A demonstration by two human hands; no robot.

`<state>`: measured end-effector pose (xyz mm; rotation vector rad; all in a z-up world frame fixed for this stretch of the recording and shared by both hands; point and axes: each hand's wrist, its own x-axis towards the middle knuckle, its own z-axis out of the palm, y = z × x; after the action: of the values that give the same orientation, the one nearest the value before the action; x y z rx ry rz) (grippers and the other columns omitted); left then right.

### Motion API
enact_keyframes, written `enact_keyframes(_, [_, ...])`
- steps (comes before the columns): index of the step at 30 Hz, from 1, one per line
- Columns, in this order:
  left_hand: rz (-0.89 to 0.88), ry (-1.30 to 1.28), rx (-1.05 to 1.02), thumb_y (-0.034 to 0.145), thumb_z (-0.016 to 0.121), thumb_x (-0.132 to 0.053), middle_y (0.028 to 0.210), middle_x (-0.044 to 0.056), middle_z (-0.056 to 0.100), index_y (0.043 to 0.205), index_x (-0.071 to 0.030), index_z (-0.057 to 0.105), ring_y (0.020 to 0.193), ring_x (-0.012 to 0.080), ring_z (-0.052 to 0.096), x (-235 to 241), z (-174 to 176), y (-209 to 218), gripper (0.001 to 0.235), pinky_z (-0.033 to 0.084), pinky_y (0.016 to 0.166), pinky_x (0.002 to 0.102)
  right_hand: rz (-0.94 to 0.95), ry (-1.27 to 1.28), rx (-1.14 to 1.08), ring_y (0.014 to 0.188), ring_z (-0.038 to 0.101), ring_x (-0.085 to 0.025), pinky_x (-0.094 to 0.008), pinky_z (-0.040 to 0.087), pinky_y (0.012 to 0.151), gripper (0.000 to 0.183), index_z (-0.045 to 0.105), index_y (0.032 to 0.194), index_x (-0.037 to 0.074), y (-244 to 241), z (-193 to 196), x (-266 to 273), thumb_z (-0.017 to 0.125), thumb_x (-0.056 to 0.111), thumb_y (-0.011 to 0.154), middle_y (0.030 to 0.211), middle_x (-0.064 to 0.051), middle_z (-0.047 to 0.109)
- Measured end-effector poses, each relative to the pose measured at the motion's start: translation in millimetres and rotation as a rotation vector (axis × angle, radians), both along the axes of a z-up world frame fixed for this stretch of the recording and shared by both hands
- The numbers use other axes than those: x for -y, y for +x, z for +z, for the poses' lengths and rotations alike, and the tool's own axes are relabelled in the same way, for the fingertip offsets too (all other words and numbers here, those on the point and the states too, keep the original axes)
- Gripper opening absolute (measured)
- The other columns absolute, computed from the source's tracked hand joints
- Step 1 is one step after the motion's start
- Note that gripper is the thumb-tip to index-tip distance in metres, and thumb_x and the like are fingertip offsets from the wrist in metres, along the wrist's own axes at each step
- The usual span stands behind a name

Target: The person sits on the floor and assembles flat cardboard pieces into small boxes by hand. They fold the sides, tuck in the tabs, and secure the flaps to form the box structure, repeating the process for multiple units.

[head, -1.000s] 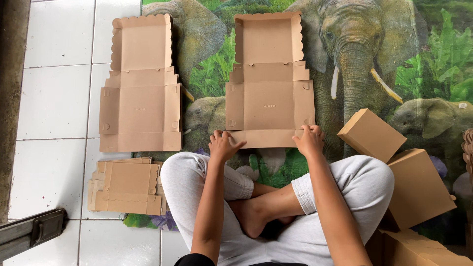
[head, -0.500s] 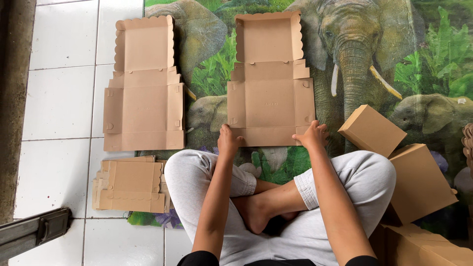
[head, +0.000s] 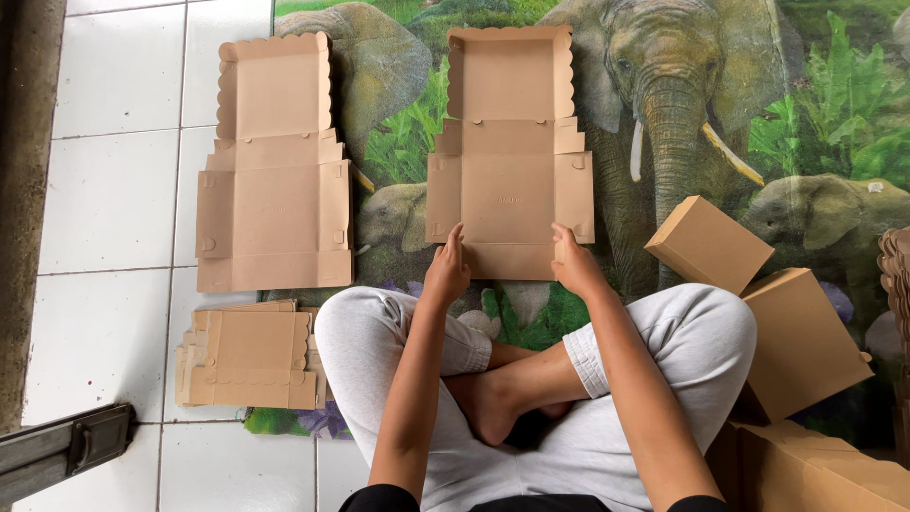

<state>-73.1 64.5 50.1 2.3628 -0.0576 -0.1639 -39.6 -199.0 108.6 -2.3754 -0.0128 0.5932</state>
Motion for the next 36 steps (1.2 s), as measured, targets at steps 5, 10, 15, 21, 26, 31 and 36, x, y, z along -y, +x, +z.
enact_keyframes(5, [-0.046, -0.210, -0.165, 0.071, 0.055, 0.010, 0.146, 0.032, 0.040, 0.157, -0.012, 0.002, 0.106, 0.0556, 0.055, -11, -15, 0, 0.103, 0.049, 0.080, 0.054, -0.011, 0.026, -0.144, 0.114, 0.054, -0.055, -0.059, 0.044, 0.091, 0.099, -0.011, 0.157, 0.025, -16, 64, -13, 0.050, -0.006, 0.085, 0.145, -0.034, 0.040])
enact_keyframes(10, [-0.020, -0.335, -0.263, 0.076, 0.057, 0.013, 0.143, 0.044, 0.034, 0.157, -0.013, -0.004, 0.122, 0.0641, 0.041, -10, 66, -10, 0.104, 0.043, 0.098, 0.067, -0.050, 0.025, -0.171, 0.099, 0.063, -0.052, -0.050, 0.047, 0.075, 0.100, -0.013, 0.158, 0.023, -22, 67, -9, 0.051, -0.005, 0.086, 0.140, -0.044, 0.040])
enact_keyframes(15, [0.137, -0.529, -0.247, 0.081, 0.054, 0.012, 0.144, 0.041, 0.033, 0.156, -0.009, 0.014, 0.117, 0.0553, 0.051, -11, 77, -7, 0.088, 0.050, 0.099, 0.056, -0.214, -0.012, -0.039, 0.102, 0.067, -0.038, -0.046, 0.058, 0.072, 0.062, 0.047, 0.146, 0.007, 5, -57, 34, 0.062, 0.019, 0.088, 0.122, -0.025, 0.063])
enact_keyframes(21, [0.317, -0.422, -0.142, 0.098, 0.064, -0.021, 0.121, 0.024, 0.065, 0.134, -0.004, 0.057, 0.098, 0.0365, 0.068, -11, -4, 19, 0.041, 0.060, 0.083, 0.046, -0.402, 0.003, 0.137, 0.091, 0.070, -0.027, -0.038, 0.058, 0.072, 0.038, 0.073, 0.113, 0.014, 15, -61, 25, 0.070, 0.042, 0.088, 0.092, -0.011, 0.074])
enact_keyframes(26, [0.424, -0.251, -0.180, 0.094, 0.064, -0.052, 0.141, 0.013, 0.048, 0.125, -0.025, 0.069, 0.129, 0.0430, 0.043, -15, 6, 25, 0.042, 0.038, 0.103, 0.058, -0.358, -0.065, 0.298, 0.109, 0.061, -0.036, -0.042, 0.048, 0.092, 0.047, 0.074, 0.112, 0.014, 30, -75, 28, 0.069, 0.055, 0.090, 0.119, -0.013, 0.063])
enact_keyframes(31, [0.490, -0.303, -0.324, 0.090, 0.064, -0.061, 0.156, 0.016, 0.025, 0.128, -0.031, 0.068, 0.141, 0.0489, 0.021, -15, 30, 22, 0.048, 0.022, 0.109, 0.068, -0.471, -0.085, 0.042, 0.139, 0.033, -0.042, -0.049, 0.024, 0.117, 0.090, 0.047, 0.143, 0.015, 35, -58, 28, 0.059, 0.080, 0.082, 0.149, -0.024, 0.031])
enact_keyframes(36, [0.583, -0.434, -0.281, 0.074, 0.086, -0.055, 0.136, 0.034, 0.039, 0.150, -0.002, 0.030, 0.131, 0.0543, 0.035, -24, 19, 29, 0.108, 0.029, 0.109, 0.063, -0.510, 0.113, -0.005, 0.138, 0.035, -0.046, -0.054, 0.028, 0.114, 0.109, 0.023, 0.151, -0.004, 37, -34, 23, 0.065, 0.071, 0.085, 0.146, -0.035, 0.034])
